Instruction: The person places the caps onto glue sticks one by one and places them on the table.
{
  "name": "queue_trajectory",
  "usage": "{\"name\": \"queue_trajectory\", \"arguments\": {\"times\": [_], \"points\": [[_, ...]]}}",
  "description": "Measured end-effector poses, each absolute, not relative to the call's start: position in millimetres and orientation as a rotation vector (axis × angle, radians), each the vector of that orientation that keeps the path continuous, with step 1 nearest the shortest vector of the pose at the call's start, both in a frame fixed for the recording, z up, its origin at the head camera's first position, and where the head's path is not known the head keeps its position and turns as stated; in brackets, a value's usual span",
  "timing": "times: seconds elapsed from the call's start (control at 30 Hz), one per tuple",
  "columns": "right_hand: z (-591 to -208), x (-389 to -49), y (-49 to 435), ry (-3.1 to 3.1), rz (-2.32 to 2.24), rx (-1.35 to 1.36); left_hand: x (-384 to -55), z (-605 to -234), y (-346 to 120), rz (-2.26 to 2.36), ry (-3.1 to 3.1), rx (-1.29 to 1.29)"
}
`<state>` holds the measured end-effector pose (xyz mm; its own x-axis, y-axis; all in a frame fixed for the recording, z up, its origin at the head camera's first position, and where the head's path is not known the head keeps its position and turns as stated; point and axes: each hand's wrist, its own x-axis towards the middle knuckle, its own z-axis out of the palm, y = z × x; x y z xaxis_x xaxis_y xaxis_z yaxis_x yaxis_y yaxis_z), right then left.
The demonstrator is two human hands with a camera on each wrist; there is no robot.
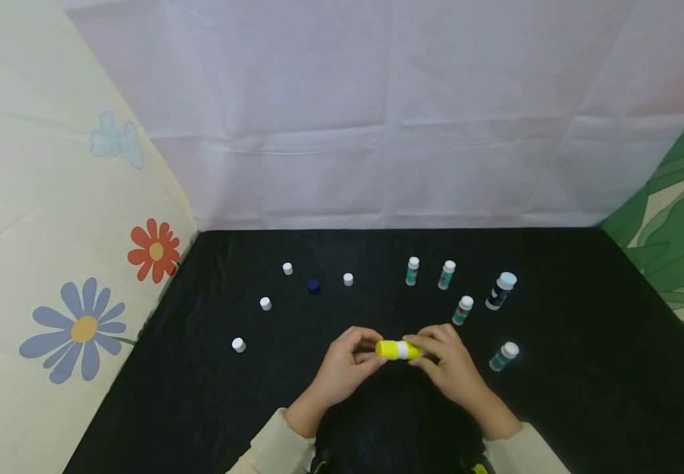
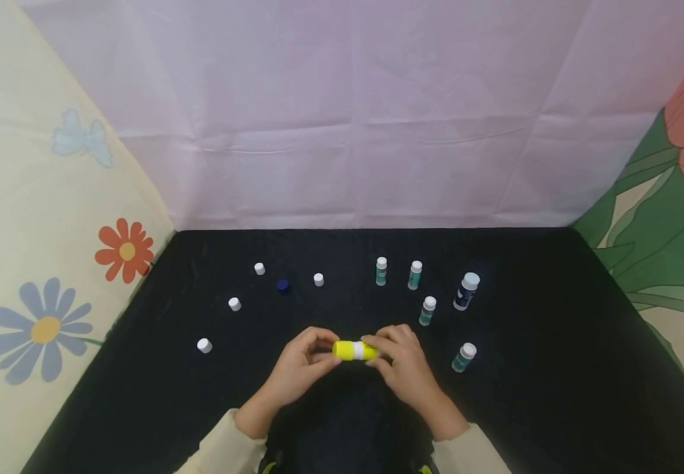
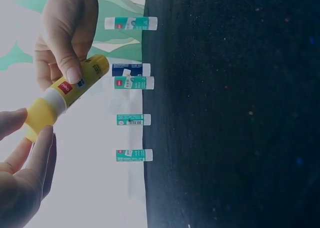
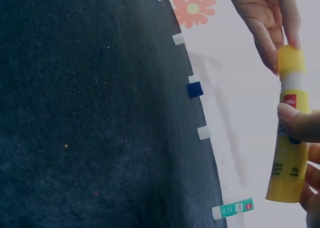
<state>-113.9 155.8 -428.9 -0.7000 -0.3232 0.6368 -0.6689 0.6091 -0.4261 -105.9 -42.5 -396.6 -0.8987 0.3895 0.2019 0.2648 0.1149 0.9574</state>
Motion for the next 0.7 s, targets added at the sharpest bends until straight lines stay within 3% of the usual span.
{"name": "queue_trajectory", "arguments": {"times": [0.37, 0.7], "points": [[-429, -115, 152, -2.349, 0.914, 0.787, -114, -417, -44, 1.912, 2.268, 0.658], [-429, -115, 149, -2.363, 0.913, 0.791, -105, -394, -45, 1.893, 2.282, 0.665]]}}
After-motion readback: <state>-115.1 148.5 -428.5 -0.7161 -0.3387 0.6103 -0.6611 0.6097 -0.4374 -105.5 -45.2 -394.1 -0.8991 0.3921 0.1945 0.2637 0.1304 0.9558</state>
